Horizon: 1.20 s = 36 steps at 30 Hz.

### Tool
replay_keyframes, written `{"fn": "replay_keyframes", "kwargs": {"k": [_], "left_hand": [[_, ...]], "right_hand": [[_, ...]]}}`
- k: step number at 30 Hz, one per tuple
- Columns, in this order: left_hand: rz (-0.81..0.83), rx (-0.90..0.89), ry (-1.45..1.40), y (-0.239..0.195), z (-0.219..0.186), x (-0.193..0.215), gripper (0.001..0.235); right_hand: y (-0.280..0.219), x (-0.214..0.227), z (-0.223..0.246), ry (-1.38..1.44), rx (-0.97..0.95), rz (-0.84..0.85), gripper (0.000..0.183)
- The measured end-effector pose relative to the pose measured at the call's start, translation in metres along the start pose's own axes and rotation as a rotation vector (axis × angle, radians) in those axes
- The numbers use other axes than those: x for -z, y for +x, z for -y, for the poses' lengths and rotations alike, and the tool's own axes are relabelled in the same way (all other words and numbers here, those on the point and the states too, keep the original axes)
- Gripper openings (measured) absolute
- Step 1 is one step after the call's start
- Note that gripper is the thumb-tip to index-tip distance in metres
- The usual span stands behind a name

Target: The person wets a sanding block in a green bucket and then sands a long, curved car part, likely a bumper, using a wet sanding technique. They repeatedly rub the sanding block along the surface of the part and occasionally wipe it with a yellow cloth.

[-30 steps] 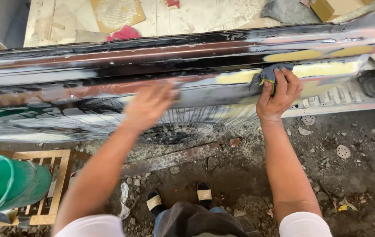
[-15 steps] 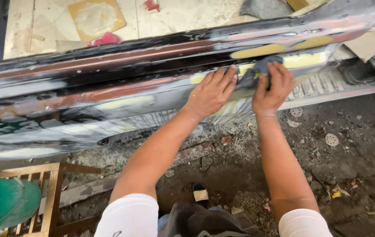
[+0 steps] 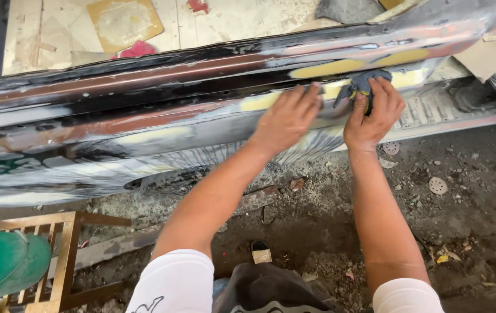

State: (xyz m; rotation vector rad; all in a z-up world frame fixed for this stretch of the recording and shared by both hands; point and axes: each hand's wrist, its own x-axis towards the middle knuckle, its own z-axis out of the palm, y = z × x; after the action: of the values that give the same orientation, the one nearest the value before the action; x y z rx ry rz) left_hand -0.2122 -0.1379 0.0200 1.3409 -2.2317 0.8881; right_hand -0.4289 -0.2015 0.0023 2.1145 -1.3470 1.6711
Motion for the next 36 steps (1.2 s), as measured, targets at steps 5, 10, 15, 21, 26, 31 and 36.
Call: {"fn": "replay_keyframes", "kwargs": {"k": [5,10,15,21,26,31,36], "left_hand": [[0.034,-0.002,-0.046,-0.069,0.052,0.037,0.046],[-0.046,0.189,0.037,-0.18,0.115,0.119,0.043],[-0.115,0.429,0.132,-0.253,0.148,0.152,0.041],[-0.196,0.589,0.086,-0.293,0.165,0.166,0.036],[-0.21,0.589,0.051,-0.295,0.176,0.171,0.038],[-0.205,0.577,0.046,-0.294,0.17,0.164,0.039],[-0.222,0.639,0.099,-0.282,0.157,0.156,0.037]], "right_hand": [[-0.003,-0.008,0.013,0.04,-0.035,-0.032,0.034],[-0.032,-0.053,0.074,0.052,0.107,-0.007,0.045],[-0.084,-0.122,0.192,0.085,0.503,0.248,0.043],[-0.094,-0.15,0.348,0.258,0.692,0.304,0.041],[-0.087,-0.139,0.308,0.2,0.741,0.277,0.049],[-0.1,-0.118,0.137,-0.146,0.44,0.481,0.038],[-0.132,-0.155,-0.001,-0.006,-0.966,-0.165,0.076]]}}
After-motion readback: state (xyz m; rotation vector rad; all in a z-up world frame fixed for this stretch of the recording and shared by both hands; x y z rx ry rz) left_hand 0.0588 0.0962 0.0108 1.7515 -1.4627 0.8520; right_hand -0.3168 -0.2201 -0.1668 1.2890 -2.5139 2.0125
